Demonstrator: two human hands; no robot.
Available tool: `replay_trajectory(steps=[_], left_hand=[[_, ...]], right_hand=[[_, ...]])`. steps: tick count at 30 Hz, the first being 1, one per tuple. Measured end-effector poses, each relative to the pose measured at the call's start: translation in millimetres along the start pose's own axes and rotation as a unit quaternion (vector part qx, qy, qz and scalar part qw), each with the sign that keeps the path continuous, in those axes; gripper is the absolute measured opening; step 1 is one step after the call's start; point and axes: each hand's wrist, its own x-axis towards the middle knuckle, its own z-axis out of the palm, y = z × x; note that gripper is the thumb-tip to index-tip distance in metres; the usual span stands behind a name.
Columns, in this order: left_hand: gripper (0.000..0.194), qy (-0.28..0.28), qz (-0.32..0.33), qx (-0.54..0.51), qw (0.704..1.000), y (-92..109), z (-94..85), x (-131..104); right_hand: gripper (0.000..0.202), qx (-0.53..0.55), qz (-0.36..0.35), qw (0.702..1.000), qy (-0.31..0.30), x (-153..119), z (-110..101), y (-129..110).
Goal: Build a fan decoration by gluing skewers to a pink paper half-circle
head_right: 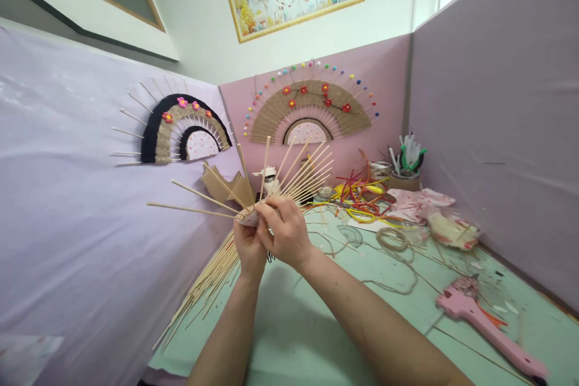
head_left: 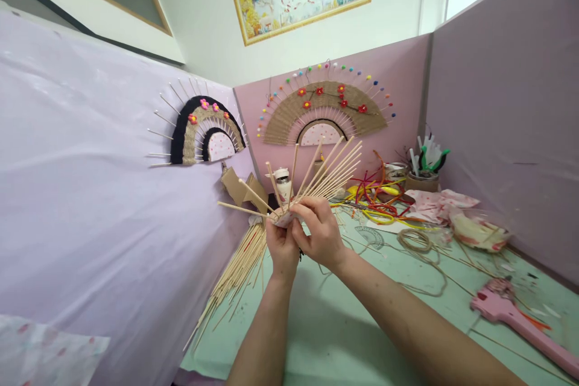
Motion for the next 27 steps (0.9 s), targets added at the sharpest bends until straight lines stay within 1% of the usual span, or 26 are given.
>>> replay_trajectory(steps=[4,5,7,8,11,13,15,19,21,24,27], left_hand=[[0.033,0.02,-0.023,-0.021,0.999,-4.0,-3.1,4.8],[0.035,0.025,-0.03,-0.03,0.999,-5.7,-4.3,6.7],[0.038,0.027,-0.047,-0.049,0.997,-9.2,-6.8,10.9],[0.039,0.029,-0.056,-0.057,0.996,-10.8,-7.8,13.0],[0.042,0.049,-0.072,-0.073,0.994,-13.5,-9.5,18.3],[0.041,0.055,-0.079,-0.084,0.992,-13.5,-9.5,20.7],[0.039,0.045,-0.09,-0.094,0.99,-13.0,-9.6,22.1],[0.037,0.033,-0.099,-0.101,0.989,-13.8,-11.1,21.8],[0.041,0.032,-0.096,-0.102,0.99,-14.6,-11.6,20.3],[0.045,0.039,-0.085,-0.107,0.99,-14.8,-11.0,17.8],[0.037,0.065,-0.086,-0.106,0.989,-14.2,-9.8,17.1]], right_hand=[[0.04,0.065,0.014,0.998,0.006,2.0,0.8,-1.3],[0.039,0.077,0.025,0.997,0.011,1.8,2.2,-0.5],[0.033,0.076,0.071,0.995,0.013,0.4,5.9,2.8],[0.027,0.069,0.1,0.993,0.001,-0.6,7.9,5.0],[0.004,0.062,0.174,0.98,-0.069,-3.5,12.7,11.9],[0.009,0.089,0.211,0.968,-0.1,-4.3,14.4,14.7],[0.012,0.136,0.255,0.951,-0.11,-3.9,14.7,15.4],[0.014,0.222,0.334,0.907,-0.127,-1.3,13.5,14.6],[0.014,0.247,0.354,0.892,-0.133,-0.6,13.0,14.8],[0.014,0.272,0.365,0.878,-0.148,-0.2,12.6,15.4],[0.013,0.28,0.371,0.869,-0.172,0.9,11.7,16.0]])
